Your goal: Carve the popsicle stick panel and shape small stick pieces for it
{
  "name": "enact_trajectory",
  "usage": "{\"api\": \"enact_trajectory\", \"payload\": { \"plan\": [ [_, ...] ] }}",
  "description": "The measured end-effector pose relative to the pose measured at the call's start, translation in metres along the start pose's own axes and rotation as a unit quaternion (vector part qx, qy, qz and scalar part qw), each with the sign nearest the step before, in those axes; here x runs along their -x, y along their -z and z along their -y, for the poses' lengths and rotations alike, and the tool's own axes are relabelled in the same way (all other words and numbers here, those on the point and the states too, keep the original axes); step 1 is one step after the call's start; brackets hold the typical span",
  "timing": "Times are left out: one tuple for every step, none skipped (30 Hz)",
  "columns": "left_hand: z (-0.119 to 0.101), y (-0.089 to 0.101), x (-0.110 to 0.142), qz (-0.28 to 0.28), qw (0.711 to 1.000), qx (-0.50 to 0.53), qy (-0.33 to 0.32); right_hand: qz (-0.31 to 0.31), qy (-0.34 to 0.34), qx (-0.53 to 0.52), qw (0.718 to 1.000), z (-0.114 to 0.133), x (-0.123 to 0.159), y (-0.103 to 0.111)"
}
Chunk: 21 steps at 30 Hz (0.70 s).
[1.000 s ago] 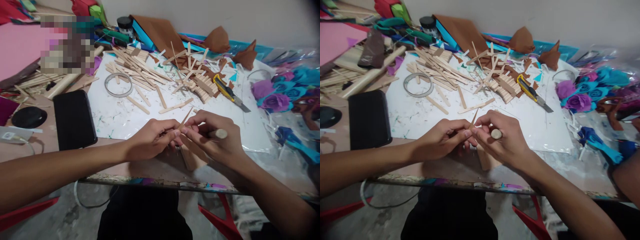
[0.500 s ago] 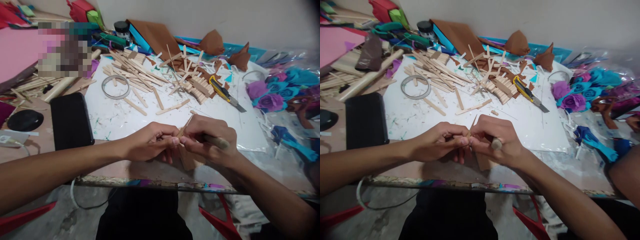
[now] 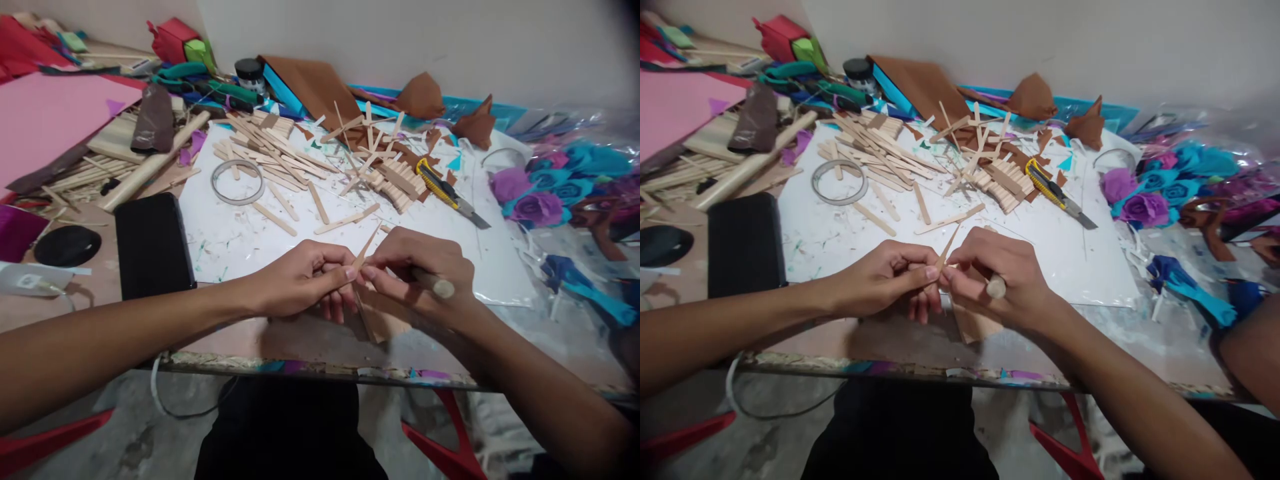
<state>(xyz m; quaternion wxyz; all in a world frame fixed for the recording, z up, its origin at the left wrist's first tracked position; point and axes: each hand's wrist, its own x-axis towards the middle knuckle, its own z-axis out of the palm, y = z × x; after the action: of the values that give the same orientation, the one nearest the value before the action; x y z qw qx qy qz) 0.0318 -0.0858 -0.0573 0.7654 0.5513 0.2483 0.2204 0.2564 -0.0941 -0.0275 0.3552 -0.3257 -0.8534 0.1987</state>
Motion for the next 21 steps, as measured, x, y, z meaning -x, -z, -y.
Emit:
{"api": "enact_trajectory", "payload": {
  "plan": [
    [-0.0003, -0.0008, 0.0002, -0.005, 1.000, -0.005, 0.002, 0.005, 0.000, -0.006, 1.000, -0.0007, -0.0002, -0.0002],
    [-0.0004, -0.0018, 0.0004, -0.010, 1.000, -0.009, 0.005, 0.010, -0.006, -0.014, 1.000, -0.0011, -0.0002, -0.0006],
    [-0.0003, -0.0027, 0.0006, -0.015, 1.000, -0.013, 0.009, 0.013, -0.023, -0.024, 0.999, -0.0011, -0.0002, -0.0011],
    [0.0002, -0.0036, 0.0009, -0.020, 1.000, -0.018, 0.010, 0.018, -0.049, -0.032, 0.998, -0.0006, -0.0003, -0.0014],
    [0.0009, -0.0043, 0.0012, -0.026, 0.999, -0.026, 0.009, 0.022, -0.081, -0.039, 0.996, 0.0003, -0.0004, -0.0016],
    [0.0019, -0.0048, 0.0015, -0.030, 0.999, -0.035, 0.004, 0.028, -0.111, -0.046, 0.992, 0.0015, -0.0006, -0.0016],
    [0.0031, -0.0050, 0.0017, -0.031, 0.999, -0.044, -0.004, 0.034, -0.136, -0.054, 0.989, 0.0027, -0.0009, -0.0013],
    [0.0042, -0.0050, 0.0018, -0.032, 0.998, -0.052, -0.011, 0.041, -0.155, -0.060, 0.985, 0.0039, -0.0013, -0.0008],
    [0.0053, -0.0048, 0.0018, -0.031, 0.998, -0.059, -0.017, 0.047, -0.165, -0.065, 0.983, 0.0050, -0.0016, -0.0003],
    [0.0060, -0.0047, 0.0018, -0.030, 0.997, -0.066, -0.023, 0.051, -0.168, -0.068, 0.982, 0.0057, -0.0019, 0.0003],
    [0.0064, -0.0046, 0.0017, -0.031, 0.996, -0.076, -0.027, 0.054, -0.169, -0.067, 0.982, 0.0062, -0.0021, 0.0007],
    [0.0064, -0.0048, 0.0016, -0.037, 0.995, -0.089, -0.030, 0.056, -0.167, -0.066, 0.982, 0.0064, -0.0022, 0.0008],
    [0.0060, -0.0051, 0.0015, -0.046, 0.993, -0.104, -0.033, 0.054, -0.165, -0.062, 0.983, 0.0063, -0.0022, 0.0007],
    [0.0054, -0.0057, 0.0015, -0.056, 0.991, -0.116, -0.034, 0.049, -0.158, -0.057, 0.985, 0.0061, -0.0021, 0.0003],
    [0.0047, -0.0064, 0.0015, -0.066, 0.990, -0.124, -0.032, 0.041, -0.147, -0.050, 0.987, 0.0057, -0.0019, -0.0004],
    [0.0041, -0.0072, 0.0015, -0.072, 0.989, -0.125, -0.028, 0.031, -0.129, -0.041, 0.990, 0.0054, -0.0017, -0.0011],
    [0.0036, -0.0079, 0.0015, -0.075, 0.990, -0.121, -0.022, 0.023, -0.108, -0.029, 0.993, 0.0051, -0.0014, -0.0017],
    [0.0034, -0.0084, 0.0016, -0.076, 0.991, -0.112, -0.015, 0.015, -0.085, -0.014, 0.996, 0.0048, -0.0010, -0.0023],
    [0.0034, -0.0086, 0.0016, -0.075, 0.992, -0.102, -0.010, 0.012, -0.063, 0.004, 0.998, 0.0046, -0.0005, -0.0026],
    [0.0037, -0.0086, 0.0016, -0.075, 0.993, -0.095, -0.005, 0.012, -0.043, 0.022, 0.999, 0.0042, 0.0001, -0.0027],
    [0.0040, -0.0084, 0.0016, -0.074, 0.993, -0.091, -0.002, 0.015, -0.025, 0.037, 0.999, 0.0036, 0.0009, -0.0025]
  ]
}}
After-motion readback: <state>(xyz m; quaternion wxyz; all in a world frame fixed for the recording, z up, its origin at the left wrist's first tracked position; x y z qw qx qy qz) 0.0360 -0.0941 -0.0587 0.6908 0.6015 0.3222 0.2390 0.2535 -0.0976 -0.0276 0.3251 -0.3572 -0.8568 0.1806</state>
